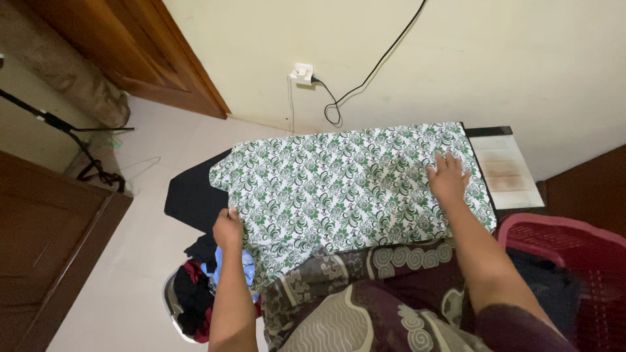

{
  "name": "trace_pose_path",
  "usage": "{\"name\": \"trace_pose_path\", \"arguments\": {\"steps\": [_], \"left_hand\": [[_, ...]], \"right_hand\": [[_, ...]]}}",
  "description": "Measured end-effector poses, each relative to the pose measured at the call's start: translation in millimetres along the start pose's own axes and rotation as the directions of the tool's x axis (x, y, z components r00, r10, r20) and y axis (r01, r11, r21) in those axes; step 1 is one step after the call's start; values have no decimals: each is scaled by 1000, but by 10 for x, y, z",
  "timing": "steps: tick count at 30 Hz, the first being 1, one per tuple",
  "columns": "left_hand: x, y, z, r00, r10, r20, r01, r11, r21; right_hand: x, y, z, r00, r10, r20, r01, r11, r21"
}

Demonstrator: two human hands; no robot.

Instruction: The person folds several garments on a black ironing board and places them into a red laundry basket. They handle a black t-shirt with a graphic, a plain black shirt, and a patterned white-and-green shirt, smoothing and folding each before stacking them in the basket.

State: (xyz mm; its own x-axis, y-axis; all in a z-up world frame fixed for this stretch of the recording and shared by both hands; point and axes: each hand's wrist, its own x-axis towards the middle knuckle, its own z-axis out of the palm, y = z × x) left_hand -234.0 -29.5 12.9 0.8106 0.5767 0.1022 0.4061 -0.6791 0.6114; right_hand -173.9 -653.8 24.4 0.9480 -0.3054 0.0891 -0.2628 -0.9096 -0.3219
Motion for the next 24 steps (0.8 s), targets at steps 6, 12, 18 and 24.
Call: {"name": "trace_pose_path", "arguments": {"steps": [6,12,18,24], "left_hand": [[-11,-325,125,997,45,62,-41,997,-62],[-177,-572,207,902,-112,416,322,818,-477],[-378,-534,166,853,-43,520,396,702,-592],[-301,-304,59,919,-75,387,328,691,-644]], "right_hand": [[-779,352,22,984,44,-170,-40,999,30],[-1620,443,96,925,172,-340,-63,949,309],[-1877,116,432,688,461,560,-489,-276,828],[-1516,58,459,620,392,679,-461,-518,720]]}}
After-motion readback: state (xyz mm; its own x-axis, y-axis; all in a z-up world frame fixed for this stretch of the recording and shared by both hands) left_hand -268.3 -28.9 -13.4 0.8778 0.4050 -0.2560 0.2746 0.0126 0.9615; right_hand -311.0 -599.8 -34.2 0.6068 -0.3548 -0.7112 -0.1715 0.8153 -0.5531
